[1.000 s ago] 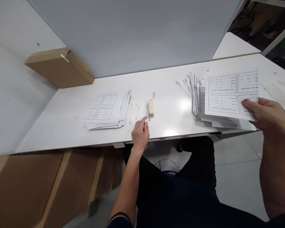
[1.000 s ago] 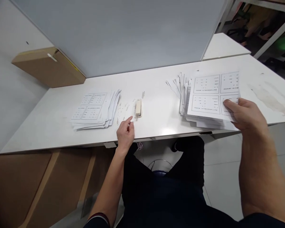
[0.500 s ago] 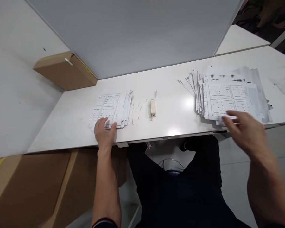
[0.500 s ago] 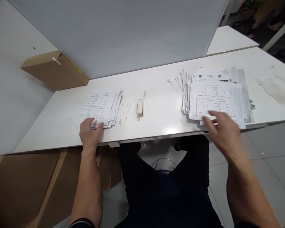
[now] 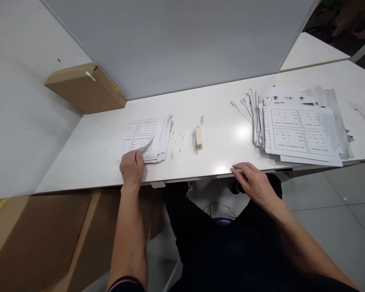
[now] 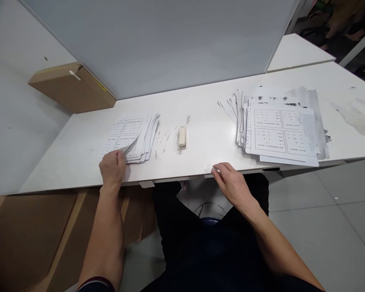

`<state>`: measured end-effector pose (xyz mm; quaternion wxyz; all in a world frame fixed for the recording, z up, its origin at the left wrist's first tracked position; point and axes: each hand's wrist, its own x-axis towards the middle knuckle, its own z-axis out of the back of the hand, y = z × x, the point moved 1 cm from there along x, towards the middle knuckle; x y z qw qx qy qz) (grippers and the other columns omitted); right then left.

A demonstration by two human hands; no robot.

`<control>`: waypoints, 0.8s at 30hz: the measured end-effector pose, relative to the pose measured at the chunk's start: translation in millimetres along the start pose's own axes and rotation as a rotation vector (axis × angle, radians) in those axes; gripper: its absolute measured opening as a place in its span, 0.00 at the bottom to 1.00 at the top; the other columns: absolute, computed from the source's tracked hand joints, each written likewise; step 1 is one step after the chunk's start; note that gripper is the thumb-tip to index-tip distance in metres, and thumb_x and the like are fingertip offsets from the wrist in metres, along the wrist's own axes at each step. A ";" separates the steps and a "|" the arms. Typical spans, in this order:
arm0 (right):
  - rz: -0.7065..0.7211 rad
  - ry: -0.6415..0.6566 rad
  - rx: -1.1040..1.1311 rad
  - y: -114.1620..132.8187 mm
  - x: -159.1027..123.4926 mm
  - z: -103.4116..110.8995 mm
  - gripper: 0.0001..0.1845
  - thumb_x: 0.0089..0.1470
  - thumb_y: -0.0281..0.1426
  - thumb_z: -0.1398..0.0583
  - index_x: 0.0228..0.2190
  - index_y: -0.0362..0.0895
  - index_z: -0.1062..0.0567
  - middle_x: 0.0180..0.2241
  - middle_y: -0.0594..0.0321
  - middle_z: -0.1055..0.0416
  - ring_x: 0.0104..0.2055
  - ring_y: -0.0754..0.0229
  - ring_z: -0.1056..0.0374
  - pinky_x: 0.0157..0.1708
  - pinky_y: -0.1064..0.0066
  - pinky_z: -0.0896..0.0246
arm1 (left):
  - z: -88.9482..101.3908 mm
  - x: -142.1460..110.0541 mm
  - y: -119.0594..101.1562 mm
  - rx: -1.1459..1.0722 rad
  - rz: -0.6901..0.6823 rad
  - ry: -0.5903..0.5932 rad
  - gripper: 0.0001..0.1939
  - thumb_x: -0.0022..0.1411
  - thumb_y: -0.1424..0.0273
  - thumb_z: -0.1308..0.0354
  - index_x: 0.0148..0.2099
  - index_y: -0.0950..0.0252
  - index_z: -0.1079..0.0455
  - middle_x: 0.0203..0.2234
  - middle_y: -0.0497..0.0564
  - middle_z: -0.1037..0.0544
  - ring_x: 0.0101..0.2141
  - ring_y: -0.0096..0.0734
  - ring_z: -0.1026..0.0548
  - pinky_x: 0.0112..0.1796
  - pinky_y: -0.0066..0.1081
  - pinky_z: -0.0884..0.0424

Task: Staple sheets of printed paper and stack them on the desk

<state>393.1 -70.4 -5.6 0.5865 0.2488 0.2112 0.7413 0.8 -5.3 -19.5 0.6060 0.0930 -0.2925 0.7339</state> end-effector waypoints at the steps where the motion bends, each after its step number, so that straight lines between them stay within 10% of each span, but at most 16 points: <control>1: 0.009 0.006 0.005 1.0 -0.1 -1.5 0.15 0.60 0.37 0.51 0.40 0.45 0.28 0.42 0.55 0.29 0.35 0.56 0.30 0.33 0.66 0.37 | 1.0 -1.5 -2.7 -0.008 0.013 -0.029 0.13 0.60 0.66 0.55 0.37 0.66 0.30 0.33 0.58 0.26 0.39 0.39 0.30 0.45 0.39 0.36; 12: 0.059 0.022 0.017 3.8 -1.4 -8.8 0.15 0.60 0.36 0.51 0.40 0.44 0.29 0.42 0.54 0.30 0.35 0.57 0.30 0.35 0.66 0.37 | 6.0 -2.8 -27.2 -0.313 0.351 -0.009 0.10 0.48 0.63 0.41 0.30 0.66 0.26 0.22 0.47 0.25 0.26 0.29 0.28 0.35 0.30 0.32; 24: 0.131 0.057 0.095 20.7 0.8 -28.3 0.13 0.60 0.34 0.51 0.40 0.45 0.29 0.42 0.56 0.31 0.34 0.59 0.31 0.34 0.67 0.36 | 2.0 -12.6 -41.2 -0.603 0.388 -0.048 0.15 0.49 0.62 0.39 0.20 0.66 0.37 0.14 0.41 0.41 0.19 0.20 0.42 0.23 0.24 0.43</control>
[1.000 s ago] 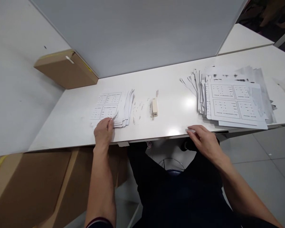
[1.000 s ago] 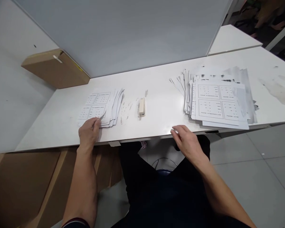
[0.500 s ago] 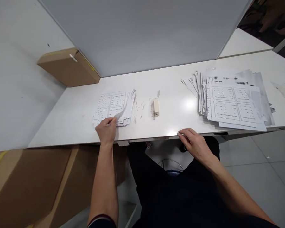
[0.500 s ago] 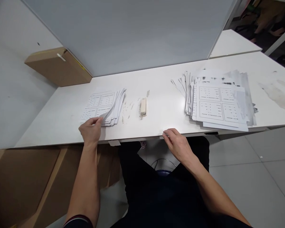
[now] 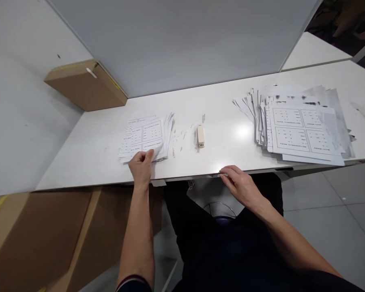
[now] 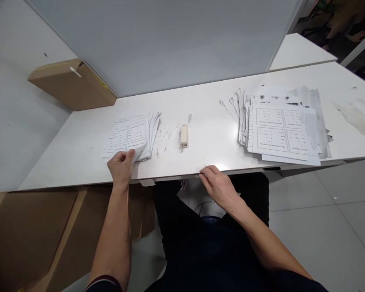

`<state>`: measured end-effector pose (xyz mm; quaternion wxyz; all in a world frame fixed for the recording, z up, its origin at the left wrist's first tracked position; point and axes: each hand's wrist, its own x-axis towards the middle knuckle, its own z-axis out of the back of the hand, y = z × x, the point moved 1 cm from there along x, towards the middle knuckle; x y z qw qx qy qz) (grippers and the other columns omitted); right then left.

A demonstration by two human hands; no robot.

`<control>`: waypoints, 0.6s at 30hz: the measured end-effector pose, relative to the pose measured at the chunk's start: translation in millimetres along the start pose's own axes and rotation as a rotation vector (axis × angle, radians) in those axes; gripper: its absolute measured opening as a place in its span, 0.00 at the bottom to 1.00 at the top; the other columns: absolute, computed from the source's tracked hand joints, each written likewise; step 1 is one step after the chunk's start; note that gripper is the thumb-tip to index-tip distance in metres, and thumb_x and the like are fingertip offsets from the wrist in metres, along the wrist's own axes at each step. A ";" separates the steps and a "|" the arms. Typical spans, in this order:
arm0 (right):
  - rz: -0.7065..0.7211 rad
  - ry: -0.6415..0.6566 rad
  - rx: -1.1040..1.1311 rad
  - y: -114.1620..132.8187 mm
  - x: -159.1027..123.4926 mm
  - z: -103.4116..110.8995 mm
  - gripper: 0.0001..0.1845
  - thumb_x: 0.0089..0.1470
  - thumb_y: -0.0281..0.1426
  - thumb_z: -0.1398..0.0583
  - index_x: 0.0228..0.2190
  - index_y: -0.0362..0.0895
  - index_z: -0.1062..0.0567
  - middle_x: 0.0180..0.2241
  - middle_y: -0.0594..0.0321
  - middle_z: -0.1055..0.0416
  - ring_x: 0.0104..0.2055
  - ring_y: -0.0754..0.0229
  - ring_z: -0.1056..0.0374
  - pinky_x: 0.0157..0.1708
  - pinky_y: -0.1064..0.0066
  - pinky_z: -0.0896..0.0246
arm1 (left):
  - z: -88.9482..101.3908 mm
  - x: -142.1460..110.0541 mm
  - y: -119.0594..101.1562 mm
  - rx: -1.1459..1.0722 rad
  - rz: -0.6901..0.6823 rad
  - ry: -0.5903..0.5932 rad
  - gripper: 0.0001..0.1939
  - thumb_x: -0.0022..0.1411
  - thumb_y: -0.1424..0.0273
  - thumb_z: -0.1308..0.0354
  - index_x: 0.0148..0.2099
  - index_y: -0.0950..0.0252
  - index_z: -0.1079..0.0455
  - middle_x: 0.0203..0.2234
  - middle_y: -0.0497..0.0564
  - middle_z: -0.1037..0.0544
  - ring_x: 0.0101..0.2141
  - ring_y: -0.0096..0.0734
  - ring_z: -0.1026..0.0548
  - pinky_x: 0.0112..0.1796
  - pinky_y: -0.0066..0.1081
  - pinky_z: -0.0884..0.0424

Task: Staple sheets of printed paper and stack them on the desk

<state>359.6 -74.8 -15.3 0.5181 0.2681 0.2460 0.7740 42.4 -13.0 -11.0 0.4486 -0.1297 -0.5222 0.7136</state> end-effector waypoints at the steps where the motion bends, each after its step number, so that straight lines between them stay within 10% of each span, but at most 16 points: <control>1: 0.002 0.000 0.003 0.5 -0.1 -0.8 0.13 0.60 0.34 0.51 0.40 0.44 0.29 0.42 0.56 0.31 0.34 0.59 0.31 0.34 0.67 0.37 | 0.5 0.2 1.6 -0.024 0.002 -0.018 0.14 0.50 0.62 0.40 0.21 0.66 0.36 0.15 0.42 0.40 0.19 0.20 0.42 0.23 0.24 0.42; 8: -0.140 0.079 0.370 16.1 6.3 -3.5 0.15 0.58 0.40 0.48 0.41 0.45 0.28 0.35 0.59 0.28 0.33 0.60 0.31 0.35 0.66 0.36 | 6.0 -50.4 -15.5 0.084 -0.412 -0.260 0.06 0.57 0.70 0.45 0.31 0.66 0.30 0.26 0.49 0.25 0.30 0.27 0.28 0.34 0.29 0.33; 13: -0.378 0.352 0.960 31.4 24.9 -27.6 0.22 0.55 0.47 0.48 0.40 0.42 0.31 0.30 0.60 0.28 0.26 0.63 0.31 0.27 0.70 0.35 | -12.5 -132.4 -43.6 0.148 -1.009 0.168 0.08 0.51 0.79 0.40 0.36 0.65 0.30 0.30 0.51 0.22 0.35 0.33 0.26 0.40 0.36 0.32; 18: -0.378 0.234 0.757 15.9 22.3 -37.6 0.14 0.51 0.40 0.43 0.27 0.41 0.29 0.22 0.66 0.32 0.25 0.63 0.35 0.24 0.72 0.40 | -11.4 -145.7 -46.4 0.103 -0.989 0.378 0.05 0.57 0.71 0.42 0.38 0.65 0.31 0.31 0.51 0.22 0.37 0.35 0.27 0.40 0.37 0.33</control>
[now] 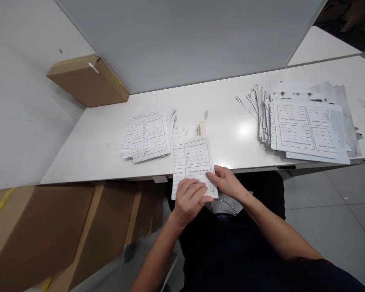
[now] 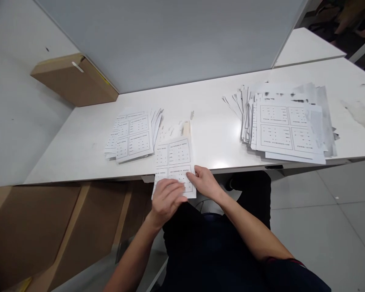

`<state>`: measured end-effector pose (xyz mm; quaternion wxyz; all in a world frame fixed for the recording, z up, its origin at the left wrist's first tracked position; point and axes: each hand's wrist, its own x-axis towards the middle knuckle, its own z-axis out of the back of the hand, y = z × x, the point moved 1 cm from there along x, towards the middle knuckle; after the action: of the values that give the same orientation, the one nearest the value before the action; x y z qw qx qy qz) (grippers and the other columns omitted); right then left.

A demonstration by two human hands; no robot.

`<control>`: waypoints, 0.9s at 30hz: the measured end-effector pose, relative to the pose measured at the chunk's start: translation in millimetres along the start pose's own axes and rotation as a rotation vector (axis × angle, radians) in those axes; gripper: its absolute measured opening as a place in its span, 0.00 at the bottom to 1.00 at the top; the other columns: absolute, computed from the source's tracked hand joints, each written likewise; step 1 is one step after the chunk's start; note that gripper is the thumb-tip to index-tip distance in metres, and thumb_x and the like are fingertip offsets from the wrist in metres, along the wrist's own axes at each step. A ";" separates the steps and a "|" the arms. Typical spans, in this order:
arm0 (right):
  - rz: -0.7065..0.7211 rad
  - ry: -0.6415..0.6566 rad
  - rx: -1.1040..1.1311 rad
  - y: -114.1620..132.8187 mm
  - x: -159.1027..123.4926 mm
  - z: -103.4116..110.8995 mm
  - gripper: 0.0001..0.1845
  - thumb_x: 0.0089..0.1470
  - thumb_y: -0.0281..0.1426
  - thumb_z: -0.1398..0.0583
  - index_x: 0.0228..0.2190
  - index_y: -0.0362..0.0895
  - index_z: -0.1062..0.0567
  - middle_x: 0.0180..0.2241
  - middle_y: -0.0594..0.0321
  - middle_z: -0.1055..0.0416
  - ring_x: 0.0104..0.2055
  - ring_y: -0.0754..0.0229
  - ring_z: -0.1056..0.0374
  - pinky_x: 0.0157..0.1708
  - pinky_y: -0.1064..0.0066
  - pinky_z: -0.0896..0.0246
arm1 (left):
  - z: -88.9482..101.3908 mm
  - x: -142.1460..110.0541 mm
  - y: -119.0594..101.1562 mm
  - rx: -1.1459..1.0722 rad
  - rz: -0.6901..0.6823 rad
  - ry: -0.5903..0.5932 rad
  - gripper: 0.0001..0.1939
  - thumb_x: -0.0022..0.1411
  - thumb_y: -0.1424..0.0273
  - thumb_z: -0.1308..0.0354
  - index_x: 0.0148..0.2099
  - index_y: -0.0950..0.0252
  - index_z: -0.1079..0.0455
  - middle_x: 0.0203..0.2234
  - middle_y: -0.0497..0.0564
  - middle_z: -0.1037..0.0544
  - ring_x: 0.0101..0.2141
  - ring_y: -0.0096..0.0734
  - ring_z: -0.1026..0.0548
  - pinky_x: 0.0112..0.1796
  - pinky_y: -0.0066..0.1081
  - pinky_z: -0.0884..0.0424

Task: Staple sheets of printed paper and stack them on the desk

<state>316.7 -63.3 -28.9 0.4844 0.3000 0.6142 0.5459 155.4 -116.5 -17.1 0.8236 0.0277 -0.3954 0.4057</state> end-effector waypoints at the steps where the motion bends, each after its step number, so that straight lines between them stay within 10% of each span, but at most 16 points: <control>1: -0.010 -0.021 -0.022 -3.9 -3.2 3.9 0.13 0.50 0.40 0.43 0.28 0.41 0.28 0.23 0.65 0.31 0.26 0.62 0.34 0.24 0.72 0.40 | 5.3 0.4 10.9 -0.001 0.038 -0.029 0.05 0.58 0.71 0.45 0.38 0.64 0.31 0.31 0.52 0.22 0.37 0.35 0.27 0.40 0.37 0.33; 8: -0.132 -0.034 0.088 -16.6 -25.9 17.6 0.17 0.51 0.41 0.44 0.36 0.43 0.25 0.26 0.61 0.26 0.28 0.57 0.30 0.28 0.66 0.35 | 24.9 13.9 110.0 0.493 0.462 -0.010 0.16 0.57 0.66 0.44 0.47 0.67 0.30 0.42 0.62 0.28 0.45 0.46 0.33 0.45 0.44 0.38; 14: -0.134 -0.057 0.095 -19.8 -24.2 16.1 0.19 0.52 0.43 0.45 0.37 0.42 0.24 0.30 0.60 0.25 0.32 0.55 0.29 0.31 0.65 0.34 | 16.1 23.3 130.6 0.413 0.506 -0.027 0.12 0.61 0.67 0.49 0.40 0.66 0.27 0.36 0.58 0.26 0.41 0.39 0.31 0.45 0.40 0.37; 22: -0.103 -0.049 0.100 -19.3 -23.1 15.9 0.19 0.54 0.41 0.47 0.38 0.41 0.24 0.31 0.60 0.25 0.34 0.56 0.30 0.34 0.66 0.36 | 29.5 23.7 74.9 0.238 0.500 -0.331 0.05 0.58 0.72 0.45 0.35 0.65 0.28 0.31 0.52 0.24 0.35 0.31 0.27 0.39 0.34 0.31; 27: -0.121 -0.040 0.145 -20.5 -22.8 11.8 0.18 0.54 0.42 0.47 0.34 0.42 0.25 0.27 0.62 0.27 0.29 0.59 0.33 0.29 0.69 0.38 | 18.2 10.7 7.0 0.057 0.263 -0.188 0.11 0.52 0.81 0.41 0.38 0.64 0.29 0.30 0.51 0.24 0.34 0.32 0.27 0.38 0.35 0.29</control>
<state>338.9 -83.9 -41.7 0.5056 0.3075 0.6594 0.4637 143.0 -111.6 0.7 0.7216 0.0368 -0.4593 0.5167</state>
